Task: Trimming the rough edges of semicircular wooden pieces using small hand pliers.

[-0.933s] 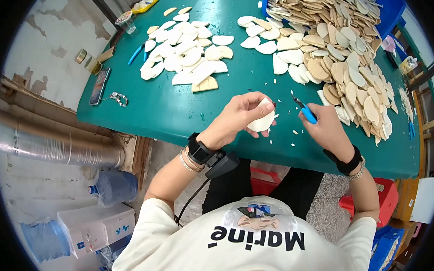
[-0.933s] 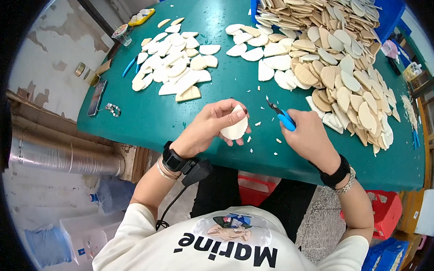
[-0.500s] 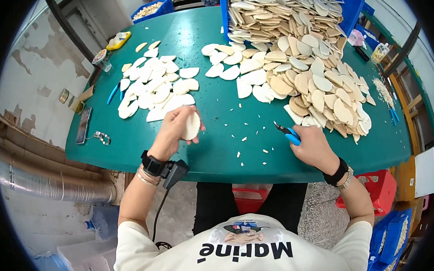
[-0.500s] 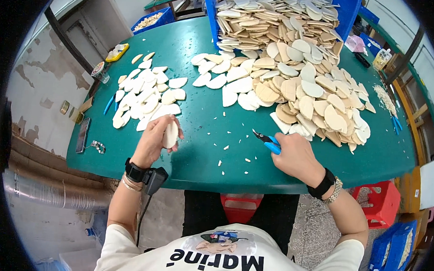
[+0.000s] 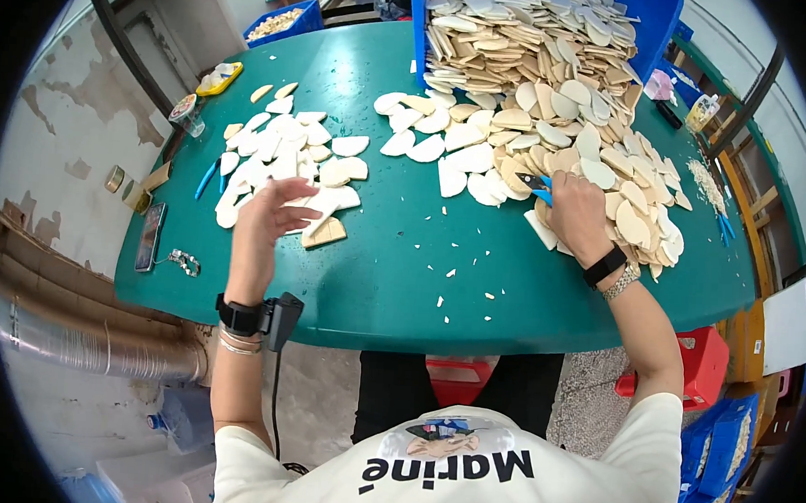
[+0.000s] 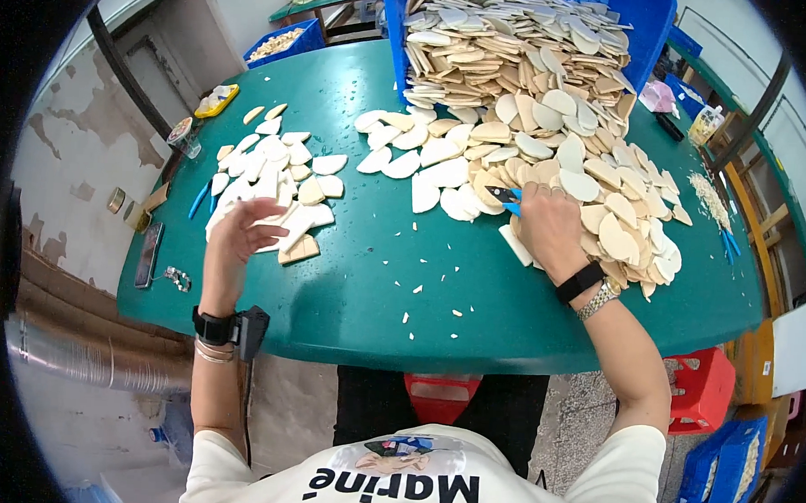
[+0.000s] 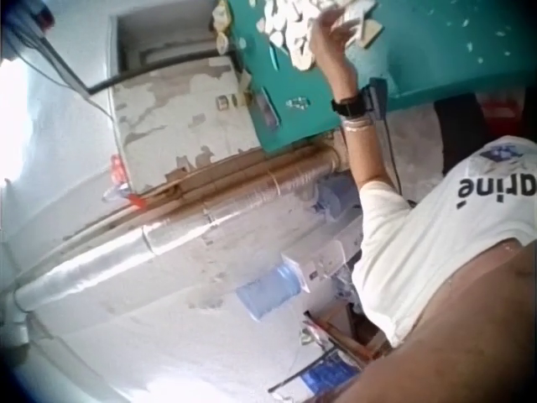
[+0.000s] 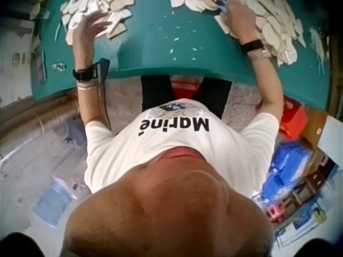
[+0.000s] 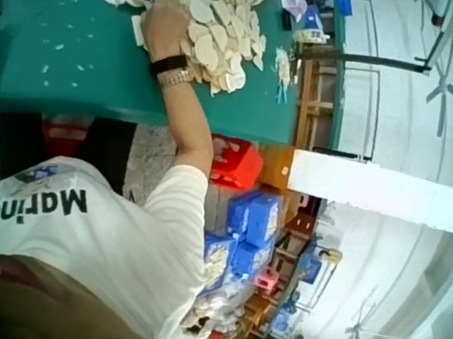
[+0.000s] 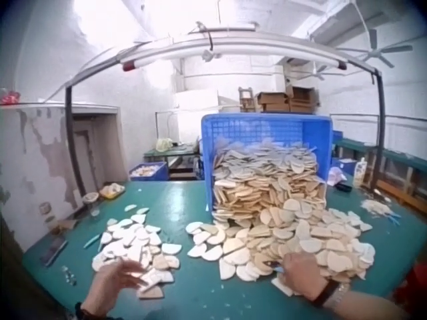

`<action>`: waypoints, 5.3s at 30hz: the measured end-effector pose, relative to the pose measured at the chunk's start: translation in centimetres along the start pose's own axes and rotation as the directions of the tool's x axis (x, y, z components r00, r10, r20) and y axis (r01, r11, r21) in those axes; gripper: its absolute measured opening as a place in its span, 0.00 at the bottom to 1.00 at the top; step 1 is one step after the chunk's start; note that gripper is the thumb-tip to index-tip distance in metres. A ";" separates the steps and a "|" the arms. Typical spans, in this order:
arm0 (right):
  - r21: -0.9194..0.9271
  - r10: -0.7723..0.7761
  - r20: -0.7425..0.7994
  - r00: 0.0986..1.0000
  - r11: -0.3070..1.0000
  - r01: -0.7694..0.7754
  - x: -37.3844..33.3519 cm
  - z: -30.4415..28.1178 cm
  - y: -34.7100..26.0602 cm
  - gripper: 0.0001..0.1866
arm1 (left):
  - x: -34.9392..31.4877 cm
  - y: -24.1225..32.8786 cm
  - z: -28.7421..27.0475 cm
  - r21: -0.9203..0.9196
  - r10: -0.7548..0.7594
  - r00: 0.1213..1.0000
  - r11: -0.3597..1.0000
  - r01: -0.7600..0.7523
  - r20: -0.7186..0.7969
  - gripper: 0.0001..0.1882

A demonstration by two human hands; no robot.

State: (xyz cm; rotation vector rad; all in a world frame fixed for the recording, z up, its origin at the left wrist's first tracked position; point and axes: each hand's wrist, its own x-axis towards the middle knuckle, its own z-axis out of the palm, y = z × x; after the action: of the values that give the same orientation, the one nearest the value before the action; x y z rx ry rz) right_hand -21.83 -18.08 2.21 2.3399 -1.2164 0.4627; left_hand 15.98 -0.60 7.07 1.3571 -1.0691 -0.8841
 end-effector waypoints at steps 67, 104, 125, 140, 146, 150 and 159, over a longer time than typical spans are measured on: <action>0.571 -0.230 0.229 0.946 0.819 0.061 -2.7 -8.7 -9.3 0.08 | -3.8 -2.7 12.7 0.003 -0.006 0.873 1.000 0.005 0.487 0.08; 0.221 0.100 0.099 0.990 0.968 -0.120 -3.9 -5.5 -1.6 0.08 | 2.1 0.9 0.4 -0.581 -0.031 0.996 0.813 -0.024 -0.084 0.29; 0.602 0.056 0.686 0.725 -0.603 -0.523 -5.1 -9.2 -8.0 0.07 | -3.6 -3.5 18.7 -0.583 0.044 0.923 0.787 0.204 0.383 0.23; 0.612 -0.086 0.203 0.975 0.788 -0.058 -4.1 -8.4 -7.2 0.14 | -4.0 -2.9 14.4 -0.323 -0.104 0.863 0.900 0.293 0.495 0.13; 0.625 -0.104 0.194 0.976 0.780 -0.041 -3.9 -8.1 -7.5 0.13 | -3.6 -3.6 14.2 -0.226 -0.087 0.835 0.943 0.245 0.543 0.16; 0.592 -0.128 0.185 0.974 0.806 -0.007 -3.8 -8.5 -7.3 0.14 | -3.5 -3.4 14.0 -0.194 -0.081 0.831 0.955 0.222 0.550 0.16; 0.562 -0.124 0.187 0.975 0.827 -0.002 -4.0 -8.4 -7.3 0.11 | -3.3 -3.1 14.3 -0.135 -0.095 0.823 0.970 0.204 0.560 0.14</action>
State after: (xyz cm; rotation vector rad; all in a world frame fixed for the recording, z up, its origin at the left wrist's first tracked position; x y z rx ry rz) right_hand -18.68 -7.20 5.48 2.9904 -1.2138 0.6250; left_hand 1.69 -2.04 2.61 1.0538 -1.2789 -1.5215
